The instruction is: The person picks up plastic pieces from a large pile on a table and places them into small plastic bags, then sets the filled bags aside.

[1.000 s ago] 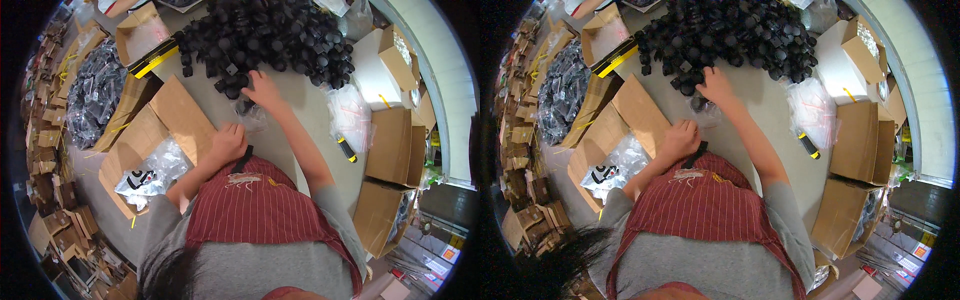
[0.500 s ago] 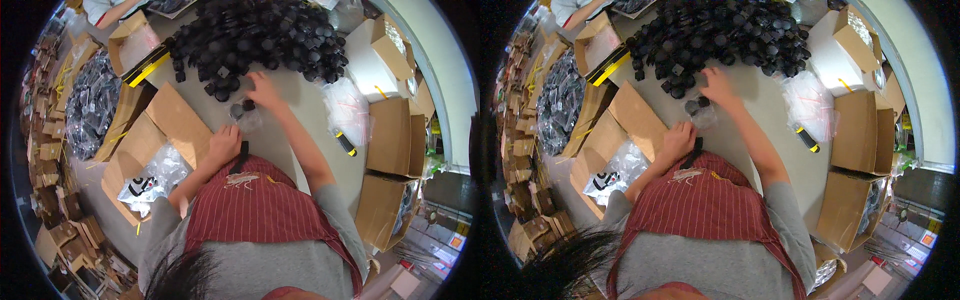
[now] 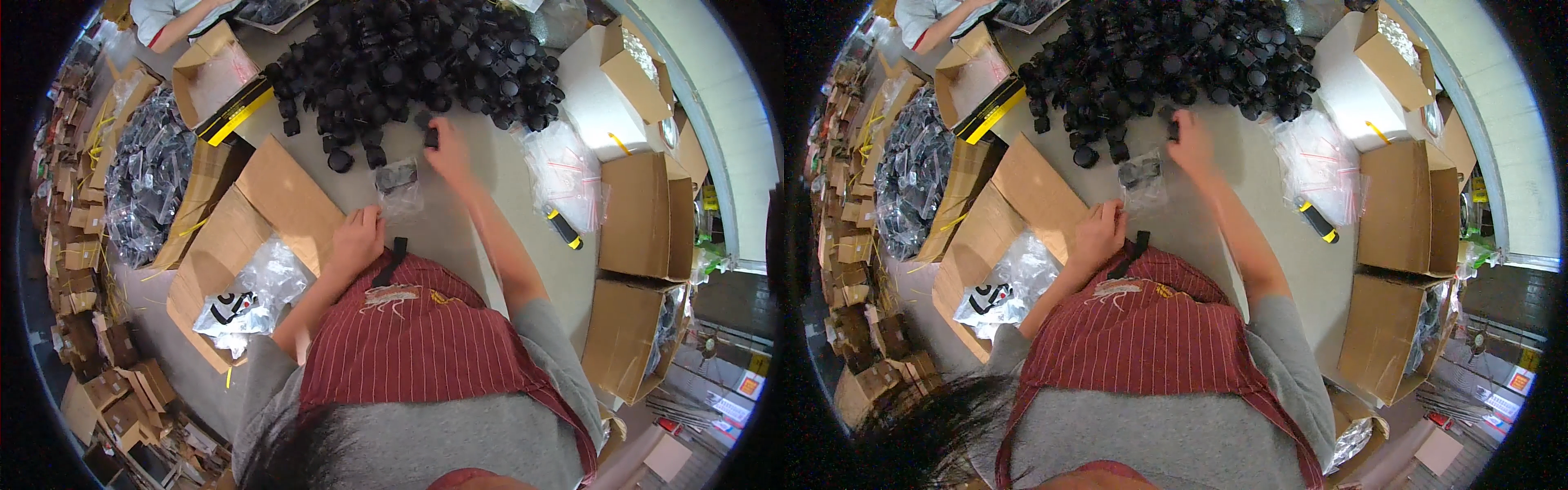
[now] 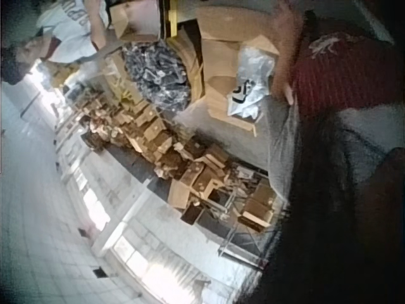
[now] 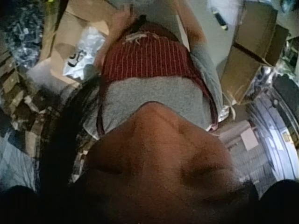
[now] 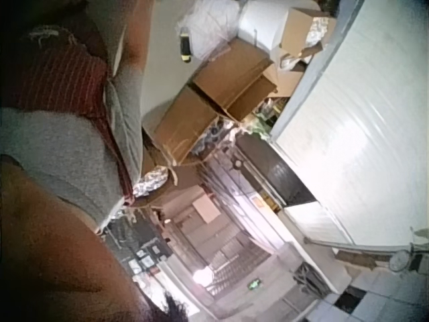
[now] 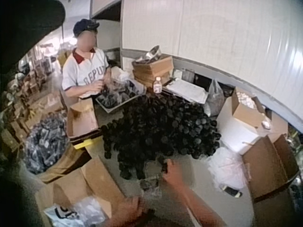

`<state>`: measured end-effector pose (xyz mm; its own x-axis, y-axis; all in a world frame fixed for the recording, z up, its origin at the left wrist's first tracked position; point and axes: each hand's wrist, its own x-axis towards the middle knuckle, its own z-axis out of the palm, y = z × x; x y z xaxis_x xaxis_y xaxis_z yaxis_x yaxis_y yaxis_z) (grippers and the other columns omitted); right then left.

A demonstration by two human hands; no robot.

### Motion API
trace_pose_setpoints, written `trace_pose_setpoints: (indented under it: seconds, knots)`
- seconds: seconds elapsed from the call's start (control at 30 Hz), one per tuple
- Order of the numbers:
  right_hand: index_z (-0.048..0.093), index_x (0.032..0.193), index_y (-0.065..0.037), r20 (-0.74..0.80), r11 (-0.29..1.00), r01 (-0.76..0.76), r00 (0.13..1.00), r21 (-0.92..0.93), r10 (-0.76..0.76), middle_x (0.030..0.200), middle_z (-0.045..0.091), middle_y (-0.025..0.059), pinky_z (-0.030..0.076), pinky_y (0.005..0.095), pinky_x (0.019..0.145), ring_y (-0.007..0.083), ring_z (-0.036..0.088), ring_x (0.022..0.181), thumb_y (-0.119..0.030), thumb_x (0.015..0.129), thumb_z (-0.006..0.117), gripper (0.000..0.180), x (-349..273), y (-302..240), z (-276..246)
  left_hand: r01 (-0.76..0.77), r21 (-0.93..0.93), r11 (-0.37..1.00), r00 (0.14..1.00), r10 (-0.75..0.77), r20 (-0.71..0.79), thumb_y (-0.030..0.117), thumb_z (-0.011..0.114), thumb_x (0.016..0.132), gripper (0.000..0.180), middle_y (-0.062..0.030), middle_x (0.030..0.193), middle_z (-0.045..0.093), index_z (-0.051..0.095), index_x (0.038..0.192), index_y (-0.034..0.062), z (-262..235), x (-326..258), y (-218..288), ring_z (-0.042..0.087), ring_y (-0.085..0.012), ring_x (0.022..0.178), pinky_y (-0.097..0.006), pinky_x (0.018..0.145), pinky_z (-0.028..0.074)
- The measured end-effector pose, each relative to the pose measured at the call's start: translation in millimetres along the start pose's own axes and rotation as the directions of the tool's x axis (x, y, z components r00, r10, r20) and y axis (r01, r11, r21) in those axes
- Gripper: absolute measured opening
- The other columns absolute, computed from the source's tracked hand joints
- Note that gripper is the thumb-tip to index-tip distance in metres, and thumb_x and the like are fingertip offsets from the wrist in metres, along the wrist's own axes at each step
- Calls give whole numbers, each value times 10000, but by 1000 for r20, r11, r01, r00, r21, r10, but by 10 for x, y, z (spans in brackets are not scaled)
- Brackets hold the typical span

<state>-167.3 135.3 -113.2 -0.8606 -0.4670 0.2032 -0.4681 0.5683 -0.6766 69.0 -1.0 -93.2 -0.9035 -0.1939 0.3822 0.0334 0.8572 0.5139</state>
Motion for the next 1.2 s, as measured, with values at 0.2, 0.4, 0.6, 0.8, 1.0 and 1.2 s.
trace_pose_setpoints:
  seconds: [0.2,0.4,0.6,0.8,1.0,1.2]
  knots:
    - [656,1071,-100,-61,988,114,992,100,-108,1164,638,154,446,420,976,374,566,1095,79,649,519,478,-274,729,-679,-68,70,995,995,63,78,135,632,889,112,-110,817,638,576,964,74,-12,70,43,632,-293,789,-405,622,517]
    - [655,1144,-136,-178,988,44,982,-145,-70,1304,579,134,422,411,1021,366,499,1212,34,663,531,525,-539,579,-1093,-82,86,993,996,78,52,114,630,880,85,-100,810,639,581,936,72,-5,127,89,631,-288,763,-399,619,516]
    - [584,1265,-173,-26,816,-29,1000,-578,17,1428,422,174,388,486,1041,407,421,1277,-128,740,683,536,-855,53,-1045,-119,76,990,992,117,38,119,649,866,96,-97,792,643,583,926,84,-34,192,117,638,-279,741,-401,598,516]
    - [559,1258,-123,-172,872,-145,983,-467,71,1279,440,237,465,446,899,412,483,1151,-180,786,743,510,-942,48,-898,-37,116,993,995,26,93,171,641,867,132,-97,705,634,536,880,90,-69,172,200,650,-282,682,-424,547,508]
    - [587,1127,-71,-120,947,-255,965,-197,235,1161,520,232,511,444,838,397,575,1034,-119,791,703,359,-1000,207,-1003,-54,-8,999,984,55,172,223,639,906,171,-138,684,627,538,927,86,51,121,141,638,-341,633,-451,539,494]
    - [594,1050,25,575,245,-669,735,702,359,1058,613,172,593,400,818,297,675,907,-63,867,628,206,-1349,-171,-1101,-14,-16,1000,976,17,218,244,637,908,181,-140,657,626,537,914,92,170,174,228,632,-348,601,-461,522,481]
